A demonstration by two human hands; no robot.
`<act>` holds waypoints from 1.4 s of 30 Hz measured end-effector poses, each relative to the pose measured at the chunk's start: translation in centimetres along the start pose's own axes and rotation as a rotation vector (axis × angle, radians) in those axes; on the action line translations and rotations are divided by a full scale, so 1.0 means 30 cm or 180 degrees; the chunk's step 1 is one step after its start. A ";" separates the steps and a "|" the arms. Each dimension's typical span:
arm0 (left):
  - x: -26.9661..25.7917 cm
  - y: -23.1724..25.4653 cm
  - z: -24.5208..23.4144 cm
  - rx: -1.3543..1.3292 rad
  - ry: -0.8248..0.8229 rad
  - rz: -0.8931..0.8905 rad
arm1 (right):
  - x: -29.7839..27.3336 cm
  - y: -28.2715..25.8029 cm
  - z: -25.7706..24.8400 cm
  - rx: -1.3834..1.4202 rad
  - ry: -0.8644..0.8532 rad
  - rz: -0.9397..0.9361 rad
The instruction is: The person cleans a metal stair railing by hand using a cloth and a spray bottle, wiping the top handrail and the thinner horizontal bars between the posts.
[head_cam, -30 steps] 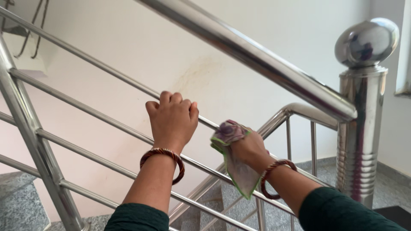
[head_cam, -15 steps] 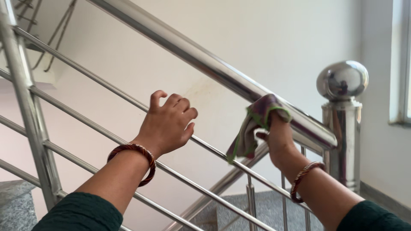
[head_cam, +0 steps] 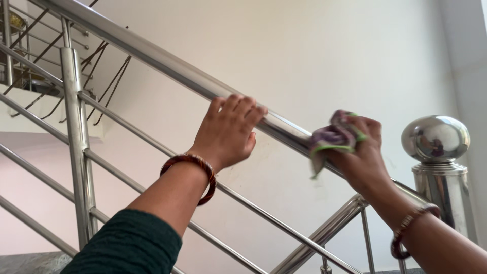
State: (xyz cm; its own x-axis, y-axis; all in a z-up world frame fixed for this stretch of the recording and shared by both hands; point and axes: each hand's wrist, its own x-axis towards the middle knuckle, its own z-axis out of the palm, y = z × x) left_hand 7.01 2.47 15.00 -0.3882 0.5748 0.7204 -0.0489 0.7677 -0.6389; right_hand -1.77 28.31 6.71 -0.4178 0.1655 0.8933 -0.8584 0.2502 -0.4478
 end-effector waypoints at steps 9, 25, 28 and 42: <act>0.143 0.022 0.029 0.0571 -0.0394 -0.0354 | 0.043 -0.162 0.158 -0.1966 -0.0594 -0.0537; 0.264 0.189 0.024 -0.0091 -0.1213 -0.0379 | -0.060 0.036 -0.013 -0.2800 -0.0553 0.0198; 0.262 0.212 0.051 -0.0044 -0.1029 -0.0533 | -0.112 0.078 -0.097 -0.2777 -0.0526 0.0306; 0.274 0.217 0.092 0.0117 -0.0831 -0.0688 | -0.203 0.180 -0.227 -0.3080 -0.0507 0.0087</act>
State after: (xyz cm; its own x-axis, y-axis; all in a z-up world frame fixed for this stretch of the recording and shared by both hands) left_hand 0.95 11.42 16.02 -0.5875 0.3044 0.7498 -0.1872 0.8503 -0.4919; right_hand -1.83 35.16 -1.39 -0.5301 0.0700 0.8450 -0.2629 0.9339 -0.2423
